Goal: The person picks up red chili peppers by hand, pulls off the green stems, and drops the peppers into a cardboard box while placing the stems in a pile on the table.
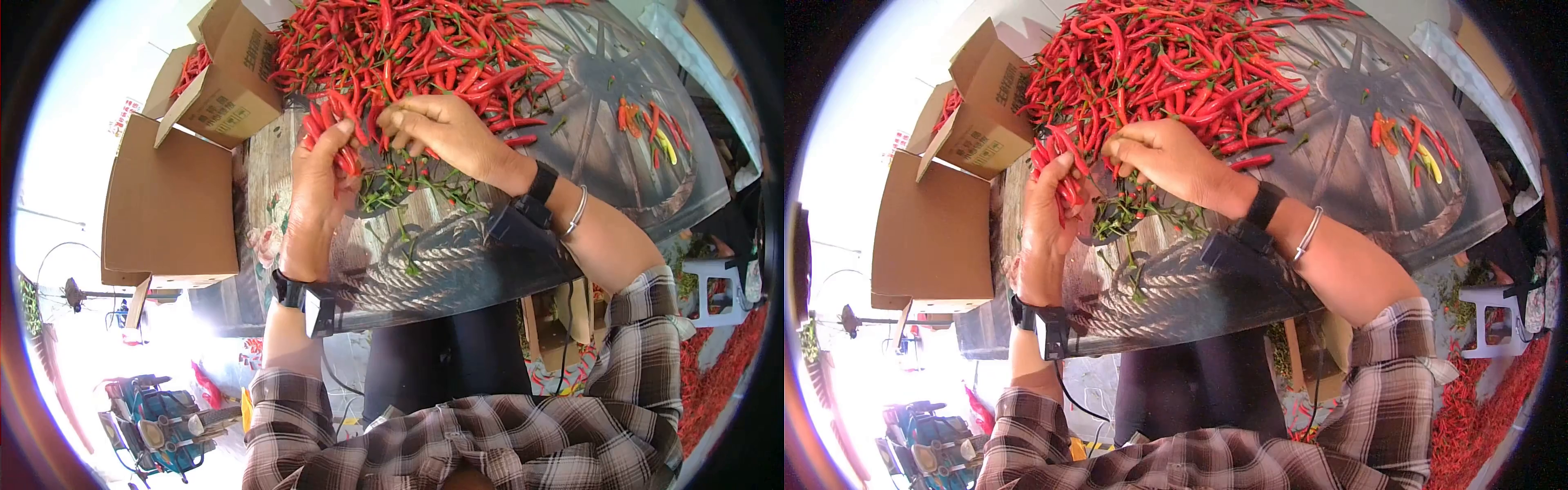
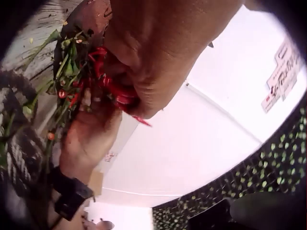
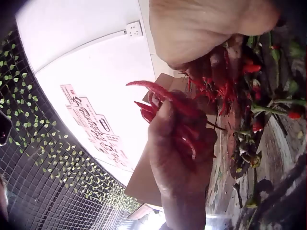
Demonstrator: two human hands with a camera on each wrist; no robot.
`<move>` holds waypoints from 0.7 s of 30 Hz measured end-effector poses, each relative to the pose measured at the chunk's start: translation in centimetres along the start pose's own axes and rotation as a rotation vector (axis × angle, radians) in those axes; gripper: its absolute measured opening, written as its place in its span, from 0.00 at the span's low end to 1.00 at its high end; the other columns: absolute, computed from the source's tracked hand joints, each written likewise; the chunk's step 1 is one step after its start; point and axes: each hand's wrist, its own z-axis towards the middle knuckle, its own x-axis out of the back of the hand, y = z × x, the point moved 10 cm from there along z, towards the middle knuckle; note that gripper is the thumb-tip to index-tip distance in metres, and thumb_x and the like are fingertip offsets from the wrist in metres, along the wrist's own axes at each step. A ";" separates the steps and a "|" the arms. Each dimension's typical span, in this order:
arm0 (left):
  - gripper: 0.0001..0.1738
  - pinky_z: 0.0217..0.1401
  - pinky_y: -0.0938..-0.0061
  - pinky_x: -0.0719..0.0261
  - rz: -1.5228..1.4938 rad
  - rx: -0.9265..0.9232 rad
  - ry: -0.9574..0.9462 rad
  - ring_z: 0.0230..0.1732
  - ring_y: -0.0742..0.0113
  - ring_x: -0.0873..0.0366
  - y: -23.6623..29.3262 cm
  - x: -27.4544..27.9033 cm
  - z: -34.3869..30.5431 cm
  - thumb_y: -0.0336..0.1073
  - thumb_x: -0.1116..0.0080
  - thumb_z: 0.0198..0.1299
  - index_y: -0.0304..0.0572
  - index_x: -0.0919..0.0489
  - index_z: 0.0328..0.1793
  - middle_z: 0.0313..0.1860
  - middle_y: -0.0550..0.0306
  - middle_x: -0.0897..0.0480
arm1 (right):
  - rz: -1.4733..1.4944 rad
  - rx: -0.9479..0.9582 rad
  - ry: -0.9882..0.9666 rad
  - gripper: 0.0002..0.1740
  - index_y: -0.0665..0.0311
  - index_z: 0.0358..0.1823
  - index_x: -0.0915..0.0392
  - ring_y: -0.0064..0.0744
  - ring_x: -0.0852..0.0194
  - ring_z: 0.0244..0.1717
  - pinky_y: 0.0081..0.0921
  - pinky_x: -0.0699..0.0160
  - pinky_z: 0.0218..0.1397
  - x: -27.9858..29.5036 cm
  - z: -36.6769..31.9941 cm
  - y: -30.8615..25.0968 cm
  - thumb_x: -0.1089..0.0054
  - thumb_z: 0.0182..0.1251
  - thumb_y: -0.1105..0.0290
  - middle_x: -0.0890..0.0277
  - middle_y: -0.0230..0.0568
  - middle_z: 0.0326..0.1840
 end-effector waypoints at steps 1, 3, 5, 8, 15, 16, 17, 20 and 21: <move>0.05 0.11 0.83 0.46 -0.055 -0.004 0.014 0.12 0.81 0.39 -0.2 0.1 0.3 0.34 0.42 0.60 0.45 0.26 0.37 0.23 0.65 0.26 | -0.004 -0.015 -0.044 0.15 0.68 0.37 0.22 0.18 0.28 0.27 0.20 0.28 0.30 -0.6 -0.2 -0.3 0.48 0.71 0.61 0.25 0.30 0.24; 0.04 0.12 0.83 0.46 -0.050 -0.002 0.014 0.12 0.81 0.39 -0.4 0.3 0.4 0.33 0.42 0.60 0.45 0.25 0.37 0.23 0.66 0.26 | -0.042 -0.073 -0.119 0.15 0.68 0.37 0.21 0.18 0.28 0.27 0.20 0.28 0.30 -1.5 -0.6 -0.2 0.48 0.71 0.61 0.25 0.29 0.24; 0.04 0.13 0.83 0.46 -0.046 0.001 0.010 0.13 0.81 0.39 -0.7 0.2 0.4 0.33 0.42 0.60 0.44 0.25 0.38 0.23 0.66 0.25 | -0.058 -0.106 -0.208 0.14 0.67 0.37 0.20 0.17 0.31 0.26 0.20 0.29 0.29 -2.7 -0.7 0.5 0.46 0.69 0.63 0.26 0.27 0.24; 0.04 0.14 0.84 0.47 -0.012 0.003 -0.020 0.14 0.83 0.39 -1.2 -0.4 0.1 0.32 0.41 0.60 0.44 0.24 0.38 0.23 0.68 0.25 | -0.037 -0.148 -0.179 0.13 0.68 0.33 0.21 0.17 0.34 0.24 0.21 0.32 0.28 -2.5 -1.1 0.3 0.45 0.67 0.65 0.28 0.26 0.22; 0.07 0.21 0.85 0.42 0.128 -0.058 -0.078 0.20 0.84 0.36 0.1 -1.9 -1.0 0.32 0.37 0.59 0.41 0.22 0.40 0.26 0.70 0.25 | -0.212 -0.036 -0.162 0.13 0.71 0.28 0.24 0.22 0.35 0.22 0.29 0.35 0.27 -2.3 -0.9 0.1 0.43 0.62 0.66 0.29 0.38 0.18; 0.08 0.23 0.86 0.39 0.193 -0.128 -0.068 0.22 0.83 0.34 0.8 -2.2 -1.3 0.33 0.36 0.58 0.41 0.21 0.41 0.27 0.69 0.24 | -0.215 -0.050 -0.146 0.13 0.71 0.28 0.24 0.24 0.35 0.21 0.30 0.35 0.28 -2.2 -0.9 0.2 0.43 0.61 0.66 0.30 0.40 0.18; 0.08 0.28 0.85 0.36 0.362 -0.143 -0.027 0.26 0.82 0.32 1.1 -1.5 -1.4 0.34 0.35 0.58 0.40 0.21 0.40 0.28 0.69 0.24 | -0.218 -0.065 -0.130 0.13 0.71 0.28 0.25 0.25 0.35 0.21 0.32 0.35 0.28 -2.0 -0.9 0.3 0.44 0.61 0.66 0.31 0.42 0.17; 0.09 0.27 0.84 0.36 0.522 -0.362 -0.014 0.25 0.82 0.33 2.8 -2.9 -2.6 0.36 0.34 0.58 0.41 0.21 0.39 0.28 0.69 0.24 | -0.237 -0.054 -0.088 0.14 0.71 0.27 0.26 0.25 0.35 0.21 0.33 0.35 0.28 -1.6 -0.6 0.5 0.45 0.61 0.65 0.32 0.42 0.17; 0.09 0.26 0.83 0.36 0.433 -0.397 -0.009 0.25 0.82 0.34 2.5 -2.6 -2.2 0.36 0.35 0.59 0.41 0.22 0.39 0.27 0.70 0.25 | -0.242 -0.050 -0.064 0.15 0.72 0.26 0.26 0.26 0.36 0.21 0.33 0.36 0.27 -1.5 -0.6 0.6 0.47 0.62 0.64 0.33 0.43 0.16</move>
